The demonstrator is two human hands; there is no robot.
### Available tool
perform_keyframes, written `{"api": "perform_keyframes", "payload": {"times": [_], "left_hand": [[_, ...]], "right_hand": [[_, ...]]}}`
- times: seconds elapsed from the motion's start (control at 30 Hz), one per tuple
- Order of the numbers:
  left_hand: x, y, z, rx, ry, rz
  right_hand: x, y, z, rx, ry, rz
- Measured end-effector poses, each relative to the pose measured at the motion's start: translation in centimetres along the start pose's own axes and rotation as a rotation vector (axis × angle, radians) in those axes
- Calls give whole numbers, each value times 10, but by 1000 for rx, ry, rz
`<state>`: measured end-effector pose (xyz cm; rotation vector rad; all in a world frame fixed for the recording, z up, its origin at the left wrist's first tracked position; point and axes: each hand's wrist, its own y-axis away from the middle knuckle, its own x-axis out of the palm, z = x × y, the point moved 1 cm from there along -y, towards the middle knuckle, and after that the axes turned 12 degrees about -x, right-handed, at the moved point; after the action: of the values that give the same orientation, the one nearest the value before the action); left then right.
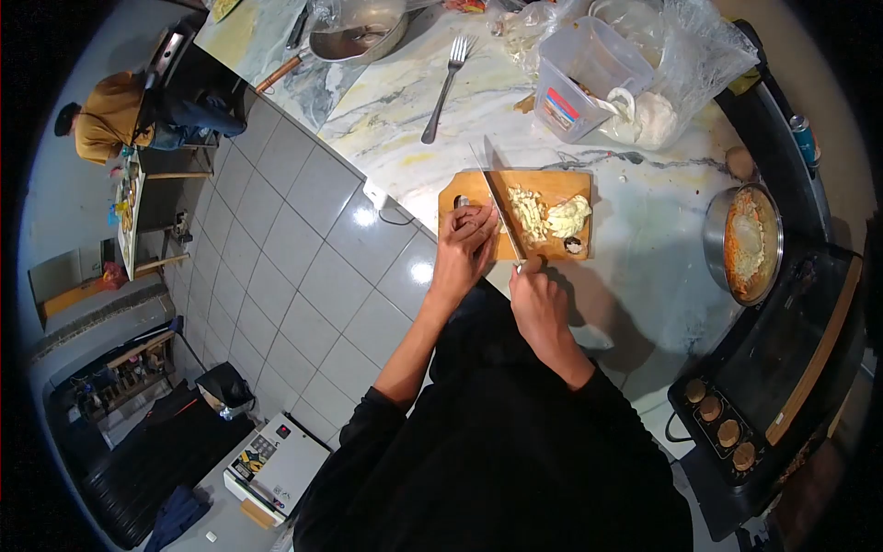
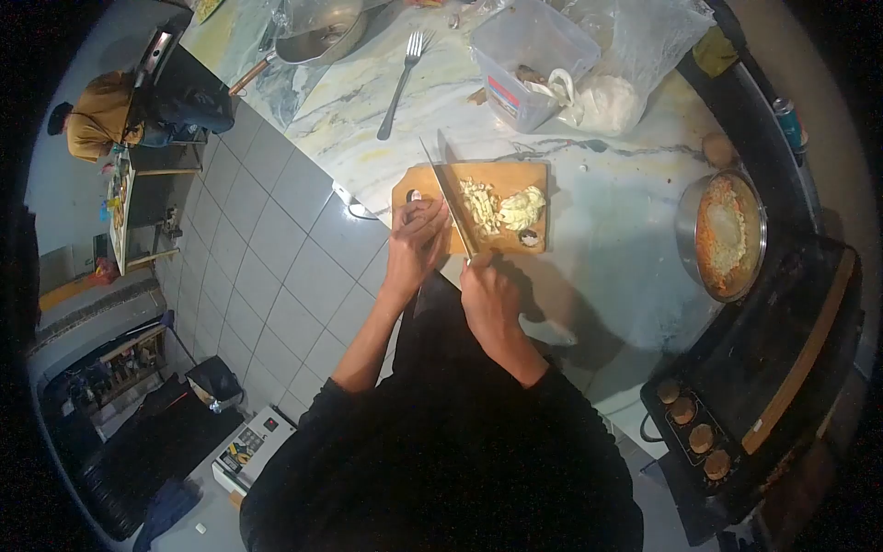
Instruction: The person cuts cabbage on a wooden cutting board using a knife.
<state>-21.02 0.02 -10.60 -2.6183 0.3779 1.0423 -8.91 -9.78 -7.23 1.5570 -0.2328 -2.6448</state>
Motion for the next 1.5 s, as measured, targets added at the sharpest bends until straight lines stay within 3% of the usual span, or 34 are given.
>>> {"api": "perform_keyframes", "payload": {"times": [0.43, 0.7, 0.93, 1.13, 1.2, 1.4, 1.5], "left_hand": [[3, -3, 1, 58, 10, -21], [-1, -2, 2, -43, 78, 21], [-2, -2, 2, -25, 97, -7], [-9, -8, -4, -98, 152, 17], [-12, -6, -7, -212, 293, 60], [-21, -11, -19, -387, 277, 81], [-13, -11, -13, -332, 263, 64]], "right_hand": [[-2, 3, -6, -27, 60, -79], [-6, 8, -23, -144, 100, -137], [-12, -2, -20, 10, -56, -32], [-10, 2, -14, 34, -132, 7], [-11, 2, -13, 49, -148, 36], [2, 3, -19, -4, -132, -8], [1, 2, -18, 15, -143, -5]]}}
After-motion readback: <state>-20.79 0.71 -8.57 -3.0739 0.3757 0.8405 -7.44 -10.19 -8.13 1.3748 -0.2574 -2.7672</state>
